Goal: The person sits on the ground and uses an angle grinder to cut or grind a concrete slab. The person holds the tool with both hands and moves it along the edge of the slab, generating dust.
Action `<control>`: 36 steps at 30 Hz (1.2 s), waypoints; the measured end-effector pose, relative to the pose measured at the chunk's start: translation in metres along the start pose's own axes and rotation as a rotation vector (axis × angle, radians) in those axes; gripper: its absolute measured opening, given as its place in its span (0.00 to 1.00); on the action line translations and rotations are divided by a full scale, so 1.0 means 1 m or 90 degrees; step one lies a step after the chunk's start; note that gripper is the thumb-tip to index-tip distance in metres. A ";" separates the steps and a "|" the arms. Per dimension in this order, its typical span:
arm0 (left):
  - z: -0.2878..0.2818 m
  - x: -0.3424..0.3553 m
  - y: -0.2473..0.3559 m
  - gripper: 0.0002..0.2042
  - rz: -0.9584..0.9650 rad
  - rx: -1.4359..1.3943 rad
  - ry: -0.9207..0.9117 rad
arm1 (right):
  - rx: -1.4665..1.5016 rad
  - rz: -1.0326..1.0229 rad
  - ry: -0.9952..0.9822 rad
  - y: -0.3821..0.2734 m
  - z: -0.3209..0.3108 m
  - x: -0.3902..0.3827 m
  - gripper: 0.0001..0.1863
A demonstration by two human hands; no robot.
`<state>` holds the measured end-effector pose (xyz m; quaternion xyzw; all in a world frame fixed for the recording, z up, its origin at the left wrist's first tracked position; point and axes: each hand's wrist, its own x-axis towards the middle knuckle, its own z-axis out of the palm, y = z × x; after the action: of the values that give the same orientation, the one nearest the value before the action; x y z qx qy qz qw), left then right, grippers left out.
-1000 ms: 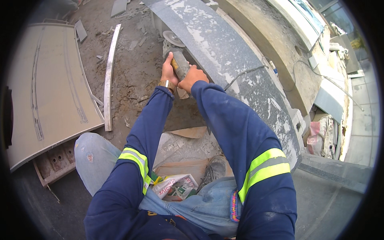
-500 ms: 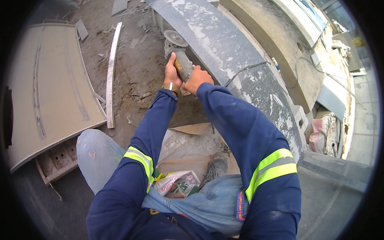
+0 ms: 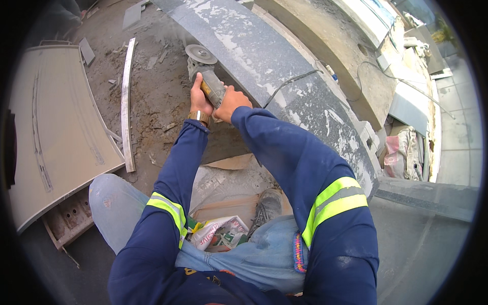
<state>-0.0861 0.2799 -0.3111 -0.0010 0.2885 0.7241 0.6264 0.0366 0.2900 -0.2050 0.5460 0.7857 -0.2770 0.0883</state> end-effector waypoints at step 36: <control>0.007 0.004 0.001 0.28 0.015 0.011 -0.005 | 0.009 -0.007 0.019 0.003 0.000 0.007 0.43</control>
<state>-0.0852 0.2869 -0.3064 0.0104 0.2922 0.7292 0.6187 0.0367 0.2970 -0.2092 0.5460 0.7882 -0.2749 0.0712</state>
